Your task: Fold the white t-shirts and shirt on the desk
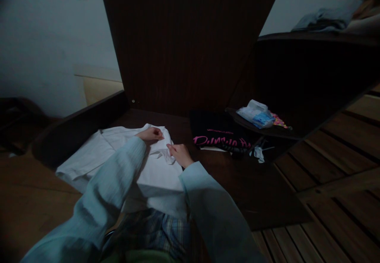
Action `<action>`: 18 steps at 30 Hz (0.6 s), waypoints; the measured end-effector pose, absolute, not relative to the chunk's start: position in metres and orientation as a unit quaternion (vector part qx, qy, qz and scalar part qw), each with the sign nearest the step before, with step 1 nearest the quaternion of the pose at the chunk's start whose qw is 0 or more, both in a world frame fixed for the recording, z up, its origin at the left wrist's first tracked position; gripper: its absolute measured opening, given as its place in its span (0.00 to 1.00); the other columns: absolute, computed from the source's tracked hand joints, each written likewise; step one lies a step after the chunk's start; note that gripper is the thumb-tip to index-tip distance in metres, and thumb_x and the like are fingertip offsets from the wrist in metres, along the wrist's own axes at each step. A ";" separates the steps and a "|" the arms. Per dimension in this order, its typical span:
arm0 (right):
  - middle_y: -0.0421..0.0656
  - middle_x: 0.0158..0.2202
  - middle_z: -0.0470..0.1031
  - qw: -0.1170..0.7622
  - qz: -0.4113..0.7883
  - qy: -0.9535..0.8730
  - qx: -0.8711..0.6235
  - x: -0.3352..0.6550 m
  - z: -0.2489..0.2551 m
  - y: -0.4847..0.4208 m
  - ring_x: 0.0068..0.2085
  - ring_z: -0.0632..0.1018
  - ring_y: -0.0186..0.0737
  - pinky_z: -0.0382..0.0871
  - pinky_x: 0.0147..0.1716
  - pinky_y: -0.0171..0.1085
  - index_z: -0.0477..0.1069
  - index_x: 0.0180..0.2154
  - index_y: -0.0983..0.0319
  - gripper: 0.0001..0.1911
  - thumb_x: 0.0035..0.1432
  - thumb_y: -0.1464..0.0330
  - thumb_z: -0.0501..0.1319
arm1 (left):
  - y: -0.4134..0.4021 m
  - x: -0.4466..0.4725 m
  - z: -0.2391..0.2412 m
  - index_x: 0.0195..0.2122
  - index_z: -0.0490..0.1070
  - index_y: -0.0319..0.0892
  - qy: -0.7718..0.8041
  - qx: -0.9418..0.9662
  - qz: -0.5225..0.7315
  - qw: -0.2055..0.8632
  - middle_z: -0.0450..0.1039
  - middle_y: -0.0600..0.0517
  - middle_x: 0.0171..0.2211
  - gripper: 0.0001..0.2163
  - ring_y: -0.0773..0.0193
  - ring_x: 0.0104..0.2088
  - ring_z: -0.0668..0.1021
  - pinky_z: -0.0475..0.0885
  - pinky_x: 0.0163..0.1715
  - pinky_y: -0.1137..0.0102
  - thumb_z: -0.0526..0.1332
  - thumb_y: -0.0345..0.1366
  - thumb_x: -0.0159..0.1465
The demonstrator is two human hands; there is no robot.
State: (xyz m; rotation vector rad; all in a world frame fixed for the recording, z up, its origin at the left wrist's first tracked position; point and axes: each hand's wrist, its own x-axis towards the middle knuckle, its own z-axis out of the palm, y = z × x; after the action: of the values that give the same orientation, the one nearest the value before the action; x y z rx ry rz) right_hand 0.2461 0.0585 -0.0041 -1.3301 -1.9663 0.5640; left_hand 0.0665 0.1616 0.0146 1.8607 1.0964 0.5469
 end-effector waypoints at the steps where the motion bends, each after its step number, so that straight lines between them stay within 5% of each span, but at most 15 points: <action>1: 0.38 0.14 0.65 0.345 0.217 -0.757 -0.511 0.246 -0.004 0.058 0.20 0.69 0.31 0.55 0.24 0.31 0.64 0.14 0.61 0.25 0.59 0.59 0.47 | 0.161 0.067 0.016 0.18 0.61 0.40 0.446 0.737 0.235 0.450 0.60 0.59 0.16 0.11 0.73 0.19 0.63 0.58 0.20 0.76 0.64 0.37 0.44; 7: 0.38 0.14 0.65 0.401 0.184 -0.750 -0.493 0.250 -0.001 0.058 0.20 0.68 0.32 0.57 0.24 0.31 0.61 0.13 0.61 0.26 0.59 0.58 0.46 | 0.161 0.064 0.020 0.27 0.63 0.40 0.521 0.695 0.274 0.413 0.57 0.60 0.17 0.05 0.73 0.16 0.61 0.55 0.16 0.77 0.57 0.36 0.53; 12: 0.38 0.13 0.64 0.451 0.157 -0.697 -0.535 0.252 -0.002 0.060 0.19 0.68 0.32 0.57 0.24 0.32 0.59 0.13 0.60 0.27 0.58 0.56 0.45 | 0.160 0.063 0.023 0.46 0.64 0.37 0.575 0.722 0.165 0.348 0.72 0.50 0.30 0.24 0.66 0.27 0.73 0.63 0.22 0.75 0.61 0.44 0.50; 18: 0.37 0.14 0.60 0.426 0.147 -0.744 -0.493 0.256 0.000 0.052 0.19 0.64 0.31 0.55 0.24 0.32 0.55 0.14 0.60 0.23 0.58 0.60 0.46 | 0.141 0.059 0.046 0.58 0.52 0.35 0.521 0.787 0.117 0.309 0.74 0.45 0.39 0.35 0.63 0.31 0.75 0.65 0.28 0.75 0.57 0.49 0.53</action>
State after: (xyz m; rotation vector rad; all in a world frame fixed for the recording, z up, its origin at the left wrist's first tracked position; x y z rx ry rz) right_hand 0.2558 0.0523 0.0002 -1.2328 -1.8601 0.3684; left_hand 0.0585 0.1410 0.0457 2.0795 1.3784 0.3104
